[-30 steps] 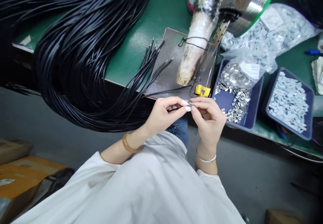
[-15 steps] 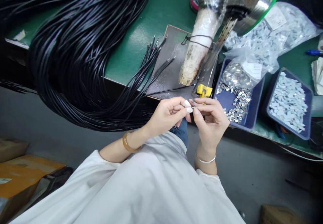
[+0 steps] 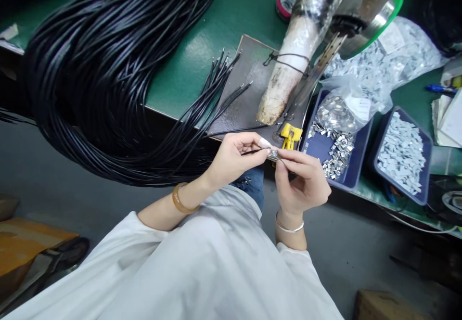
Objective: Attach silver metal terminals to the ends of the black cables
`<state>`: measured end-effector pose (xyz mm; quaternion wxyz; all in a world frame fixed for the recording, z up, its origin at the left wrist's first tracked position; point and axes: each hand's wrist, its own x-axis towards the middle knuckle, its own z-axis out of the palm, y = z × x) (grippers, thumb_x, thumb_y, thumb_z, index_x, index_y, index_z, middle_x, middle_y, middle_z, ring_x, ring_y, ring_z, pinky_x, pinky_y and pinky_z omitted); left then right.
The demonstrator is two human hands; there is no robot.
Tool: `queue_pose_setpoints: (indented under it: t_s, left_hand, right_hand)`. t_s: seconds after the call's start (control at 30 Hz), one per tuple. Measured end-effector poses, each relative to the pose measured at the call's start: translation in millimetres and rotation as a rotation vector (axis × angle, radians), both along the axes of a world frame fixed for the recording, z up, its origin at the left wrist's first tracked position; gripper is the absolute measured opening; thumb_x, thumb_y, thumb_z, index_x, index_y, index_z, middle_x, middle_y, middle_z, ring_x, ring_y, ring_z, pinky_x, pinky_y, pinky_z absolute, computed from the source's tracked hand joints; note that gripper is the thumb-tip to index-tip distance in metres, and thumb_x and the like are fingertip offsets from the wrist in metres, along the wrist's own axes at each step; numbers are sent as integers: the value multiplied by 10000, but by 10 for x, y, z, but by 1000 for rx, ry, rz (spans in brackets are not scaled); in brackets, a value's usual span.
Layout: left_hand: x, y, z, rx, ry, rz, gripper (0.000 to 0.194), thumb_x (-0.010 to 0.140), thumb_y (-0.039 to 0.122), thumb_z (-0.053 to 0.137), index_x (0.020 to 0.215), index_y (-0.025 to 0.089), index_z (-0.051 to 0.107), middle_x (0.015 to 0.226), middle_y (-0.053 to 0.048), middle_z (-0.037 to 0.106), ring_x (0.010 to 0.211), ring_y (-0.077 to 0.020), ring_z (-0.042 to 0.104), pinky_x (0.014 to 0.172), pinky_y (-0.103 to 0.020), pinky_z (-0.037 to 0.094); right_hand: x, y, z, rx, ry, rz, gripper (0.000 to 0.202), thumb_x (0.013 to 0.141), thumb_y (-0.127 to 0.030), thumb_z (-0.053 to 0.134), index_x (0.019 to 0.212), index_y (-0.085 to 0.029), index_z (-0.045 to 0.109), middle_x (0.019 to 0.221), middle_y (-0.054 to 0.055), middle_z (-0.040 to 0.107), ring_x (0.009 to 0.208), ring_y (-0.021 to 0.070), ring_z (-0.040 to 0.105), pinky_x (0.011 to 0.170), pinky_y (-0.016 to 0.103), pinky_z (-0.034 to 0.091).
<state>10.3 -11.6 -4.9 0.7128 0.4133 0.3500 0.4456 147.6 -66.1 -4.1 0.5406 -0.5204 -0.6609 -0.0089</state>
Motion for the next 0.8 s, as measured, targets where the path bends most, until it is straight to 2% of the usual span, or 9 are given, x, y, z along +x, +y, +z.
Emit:
queue_pose_setpoints:
  t_s: [0.2, 0.37, 0.57, 0.7, 0.8]
  left_hand:
    - [-7, 9, -2, 41, 69, 22, 108, 693, 191, 801, 735, 127, 724, 741, -25, 745, 692, -104, 672, 707, -217, 559]
    - [-2, -1, 4, 69, 64, -6, 45, 704, 138, 742, 732, 124, 710, 736, -21, 735, 687, -99, 661, 705, -208, 552]
    - [-7, -13, 29, 104, 123, -37, 25, 701, 126, 708, 714, 128, 686, 716, -14, 702, 666, -94, 623, 675, -205, 520]
    - [-16, -28, 31, 119, 162, -72, 44, 727, 156, 696, 725, 130, 661, 605, 24, 579, 549, -61, 490, 546, -188, 406]
    - [-20, -37, 29, 102, 173, -78, 65, 739, 174, 694, 744, 139, 639, 540, 59, 463, 497, -48, 378, 488, -192, 309]
  right_hand:
    - [48, 24, 0, -159, 144, -37, 112, 894, -161, 646, 960, -251, 655, 972, 18, 739, 896, 183, 743, 783, 385, 645]
    - [109, 35, 36, -199, 29, 26, 157, 863, -146, 699, 957, -272, 708, 1033, 11, 731, 960, 176, 725, 878, 387, 615]
    - [144, 50, 7, -292, -68, 100, 115, 910, -164, 626, 984, -249, 647, 1090, 31, 726, 1053, 189, 702, 901, 379, 602]
    - [116, 35, -42, -331, -2, 120, 59, 945, -195, 567, 985, -234, 586, 1167, 73, 695, 1125, 210, 686, 931, 422, 611]
    - [73, 15, -41, -230, 111, 32, 89, 939, -174, 569, 996, -242, 580, 1133, 66, 702, 1080, 211, 709, 913, 446, 624]
